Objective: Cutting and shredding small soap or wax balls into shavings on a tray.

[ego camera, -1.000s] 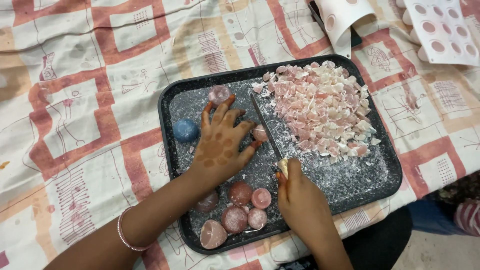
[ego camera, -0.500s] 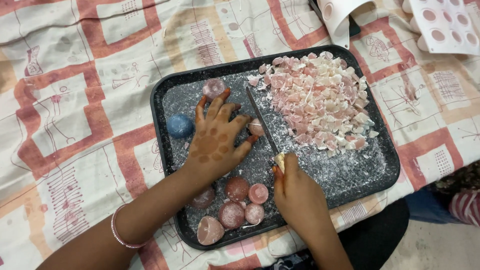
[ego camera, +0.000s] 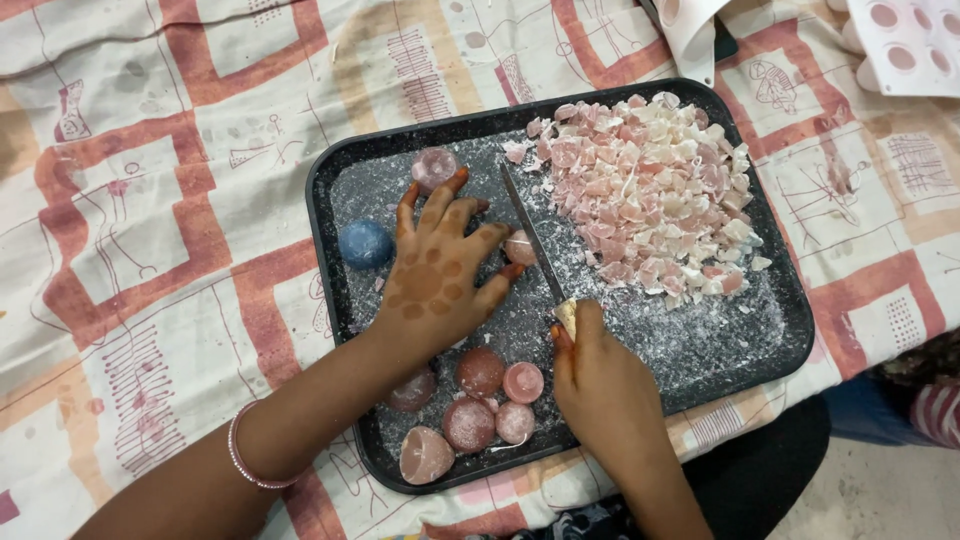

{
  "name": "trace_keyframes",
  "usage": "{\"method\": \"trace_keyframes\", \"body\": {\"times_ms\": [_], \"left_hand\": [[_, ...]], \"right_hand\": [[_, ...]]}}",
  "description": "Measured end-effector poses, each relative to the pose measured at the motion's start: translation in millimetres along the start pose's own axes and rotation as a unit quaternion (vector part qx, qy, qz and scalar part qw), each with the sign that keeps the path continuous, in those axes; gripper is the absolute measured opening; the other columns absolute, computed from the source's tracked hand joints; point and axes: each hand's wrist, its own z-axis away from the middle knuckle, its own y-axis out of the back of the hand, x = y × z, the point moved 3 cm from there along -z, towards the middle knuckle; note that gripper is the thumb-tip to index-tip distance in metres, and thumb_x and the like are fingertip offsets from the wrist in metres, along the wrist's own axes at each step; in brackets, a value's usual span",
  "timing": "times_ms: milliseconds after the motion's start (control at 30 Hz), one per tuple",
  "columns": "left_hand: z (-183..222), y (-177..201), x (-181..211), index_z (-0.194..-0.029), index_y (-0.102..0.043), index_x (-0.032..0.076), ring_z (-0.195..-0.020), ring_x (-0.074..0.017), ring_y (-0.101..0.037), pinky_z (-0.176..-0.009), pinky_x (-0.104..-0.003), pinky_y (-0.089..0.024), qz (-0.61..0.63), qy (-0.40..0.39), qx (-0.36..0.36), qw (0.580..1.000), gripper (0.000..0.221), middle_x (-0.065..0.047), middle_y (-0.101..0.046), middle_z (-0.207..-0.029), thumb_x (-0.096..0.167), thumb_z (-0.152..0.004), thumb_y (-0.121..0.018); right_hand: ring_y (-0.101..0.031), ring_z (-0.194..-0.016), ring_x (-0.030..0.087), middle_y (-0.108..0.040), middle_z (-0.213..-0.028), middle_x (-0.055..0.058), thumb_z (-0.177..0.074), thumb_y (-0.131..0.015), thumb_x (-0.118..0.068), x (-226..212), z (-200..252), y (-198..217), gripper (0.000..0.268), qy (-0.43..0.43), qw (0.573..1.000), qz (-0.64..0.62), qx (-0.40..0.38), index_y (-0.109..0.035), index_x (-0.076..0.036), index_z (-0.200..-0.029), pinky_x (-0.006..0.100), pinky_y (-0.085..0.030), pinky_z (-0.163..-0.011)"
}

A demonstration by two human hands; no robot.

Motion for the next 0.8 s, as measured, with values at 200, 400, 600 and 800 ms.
{"method": "trace_keyframes", "body": {"times_ms": [200,400,600,800], "left_hand": [[-1.3,-0.9,-0.1,-0.118,-0.071,0.013,-0.146,-0.0368,-0.032,-0.119,-0.065,-0.011,-0.007,0.001,-0.004,1.000,0.042,-0.019,-0.057,-0.134,0.041,-0.087,-0.071],[-14.4,24.2,8.3,-0.113,-0.072,0.015,-0.145,-0.0323,-0.040,-0.123,-0.062,-0.015,0.077,0.012,0.015,0.997,0.037,-0.011,-0.064,-0.130,0.041,-0.087,-0.070],[-97.0,34.5,14.7,-0.129,-0.062,0.015,-0.139,-0.0275,-0.049,-0.126,-0.060,-0.018,-0.006,0.039,-0.036,0.999,0.055,-0.011,-0.061,-0.134,0.058,-0.097,-0.050],[-151.6,-39.5,-13.3,-0.147,-0.040,0.004,-0.146,-0.0420,-0.031,-0.116,-0.068,-0.012,-0.078,0.192,-0.169,0.964,0.096,-0.026,-0.039,-0.152,0.080,-0.093,-0.022]], "right_hand": [[-0.070,-0.065,0.046,-0.069,-0.071,0.023,-0.101,-0.050,-0.025,-7.6,-1.6,4.5,0.027,-0.044,0.998,0.008,-0.038,-0.044,-0.003,-0.115,0.056,-0.053,-0.060],[-0.067,-0.070,0.050,-0.068,-0.075,0.027,-0.099,-0.051,-0.026,-5.2,-0.7,2.0,0.028,-0.016,1.000,0.012,-0.001,-0.045,-0.001,-0.111,0.060,-0.051,-0.062],[-0.067,-0.072,0.052,-0.068,-0.076,0.029,-0.101,-0.050,-0.026,-5.0,0.1,1.4,0.026,-0.006,1.000,0.022,0.015,-0.045,-0.002,-0.110,0.062,-0.050,-0.065],[-0.068,-0.070,0.050,-0.069,-0.074,0.027,-0.101,-0.050,-0.027,-4.1,-0.2,-1.0,0.027,0.005,0.999,0.038,0.023,-0.044,-0.002,-0.109,0.061,-0.052,-0.064]]}}
